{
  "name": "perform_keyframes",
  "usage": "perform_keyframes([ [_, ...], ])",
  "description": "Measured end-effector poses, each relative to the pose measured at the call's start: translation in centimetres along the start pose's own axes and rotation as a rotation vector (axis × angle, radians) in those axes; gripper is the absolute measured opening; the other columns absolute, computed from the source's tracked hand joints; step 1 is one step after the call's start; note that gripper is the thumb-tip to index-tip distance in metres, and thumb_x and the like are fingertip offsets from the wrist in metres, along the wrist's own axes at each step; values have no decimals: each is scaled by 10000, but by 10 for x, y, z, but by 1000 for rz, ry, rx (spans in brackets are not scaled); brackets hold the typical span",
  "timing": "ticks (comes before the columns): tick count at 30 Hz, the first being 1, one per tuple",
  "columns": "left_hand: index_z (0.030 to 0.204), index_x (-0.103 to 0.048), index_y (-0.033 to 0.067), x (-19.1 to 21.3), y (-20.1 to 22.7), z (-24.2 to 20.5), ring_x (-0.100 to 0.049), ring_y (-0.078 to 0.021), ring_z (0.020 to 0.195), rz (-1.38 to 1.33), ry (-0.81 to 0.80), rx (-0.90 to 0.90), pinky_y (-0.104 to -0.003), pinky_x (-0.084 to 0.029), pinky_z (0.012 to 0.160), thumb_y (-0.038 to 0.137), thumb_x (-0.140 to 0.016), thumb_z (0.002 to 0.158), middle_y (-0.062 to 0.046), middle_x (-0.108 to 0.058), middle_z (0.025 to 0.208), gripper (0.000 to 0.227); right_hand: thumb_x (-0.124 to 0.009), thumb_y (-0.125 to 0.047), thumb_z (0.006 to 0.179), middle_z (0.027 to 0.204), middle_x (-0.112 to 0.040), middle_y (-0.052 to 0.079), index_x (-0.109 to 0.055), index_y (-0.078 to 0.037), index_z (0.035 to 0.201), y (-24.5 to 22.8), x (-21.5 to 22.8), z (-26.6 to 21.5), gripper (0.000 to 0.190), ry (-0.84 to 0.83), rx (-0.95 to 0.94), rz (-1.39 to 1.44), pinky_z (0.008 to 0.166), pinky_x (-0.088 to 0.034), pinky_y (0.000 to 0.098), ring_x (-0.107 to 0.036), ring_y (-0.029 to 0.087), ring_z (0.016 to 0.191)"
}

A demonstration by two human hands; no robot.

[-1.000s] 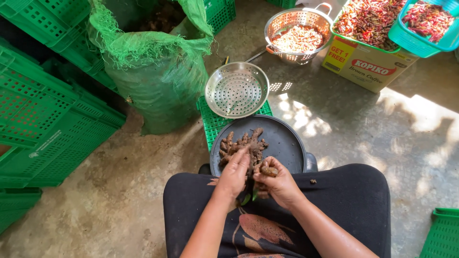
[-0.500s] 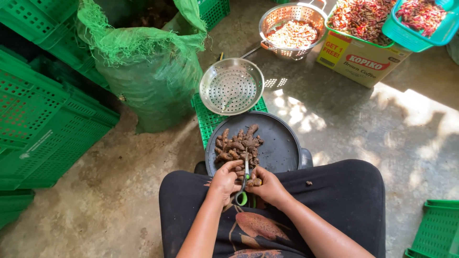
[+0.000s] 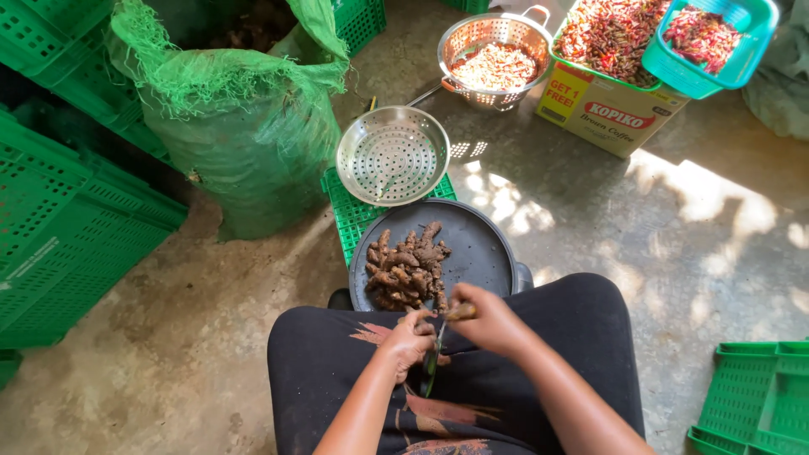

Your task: Process turmeric roots by breaking them apart and trimming them with scissors.

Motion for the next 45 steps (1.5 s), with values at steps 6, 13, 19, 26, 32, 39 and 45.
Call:
perform_keyframes([
  [6, 1630, -245, 240, 1, 6, -6, -644, -267, 1119, 589, 61, 187, -368, -423, 648, 65, -623, 845, -38, -401, 1610, 888, -575, -64, 867, 770, -603, 99, -593, -74, 955, 4, 81, -38, 90, -162, -596, -137, 485, -576, 324, -600, 186, 571],
  [13, 1586, -303, 179, 9, 10, -10, -690, -354, 950, 41, 98, 143, -470, -678, 762, -109, -525, 822, -135, -418, 1576, 846, -659, 17, 870, 718, -535, 93, -526, -98, 901, 47, 76, 3, 179, 228, -309, 579, 618, -603, 405, -609, 214, 611],
  [19, 1520, -463, 152, 19, 21, -9, -698, -254, 775, -29, 49, 39, -328, -473, 495, -25, -587, 782, -213, -511, 1466, 769, -643, 80, 816, 649, -477, 118, -495, -87, 805, 73, 58, 4, 223, 63, -463, 454, 471, -568, 376, -554, 226, 487],
  [26, 1398, -488, -48, 23, 31, -5, -684, -370, 929, -364, -23, -151, -464, -662, 606, -147, -618, 690, -205, -567, 1123, 727, -712, 72, 859, 929, -653, 134, -581, -43, 962, 62, 85, 18, 202, 412, 0, 698, 694, -627, 385, -716, 261, 709],
  [32, 1209, -620, -80, 19, 59, -14, -720, -483, 942, -625, -48, -198, -581, -639, 709, -143, -543, 783, -335, -677, 1148, 437, -727, 51, 835, 818, -662, 145, -617, -26, 937, 77, 67, 12, 169, 425, -75, 596, 619, -616, 367, -702, 248, 632],
  [39, 1312, -582, 75, -5, 94, 0, -661, -445, 1162, -644, -203, -319, -591, -592, 947, -136, -473, 883, -219, -636, 1339, 490, -855, -12, 767, 566, -685, 111, -638, -33, 790, 47, -30, 9, 220, 162, -128, 461, 475, -551, 275, -686, 185, 466],
  [45, 1556, -409, 124, -2, 87, 39, -464, -390, 1406, -55, -179, -546, -499, -523, 1067, -81, -508, 954, -171, -500, 1541, 643, -822, 21, 775, 584, -612, 49, -635, -63, 755, 47, -25, 20, 205, 110, 0, 404, 492, -439, 241, -583, 121, 507],
])
Point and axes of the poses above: each hand's wrist, its own z-axis towards the middle knuckle, its own x-axis out of the back of the hand, y = z × x, the point moved 7 cm from there along z, towards the middle knuckle
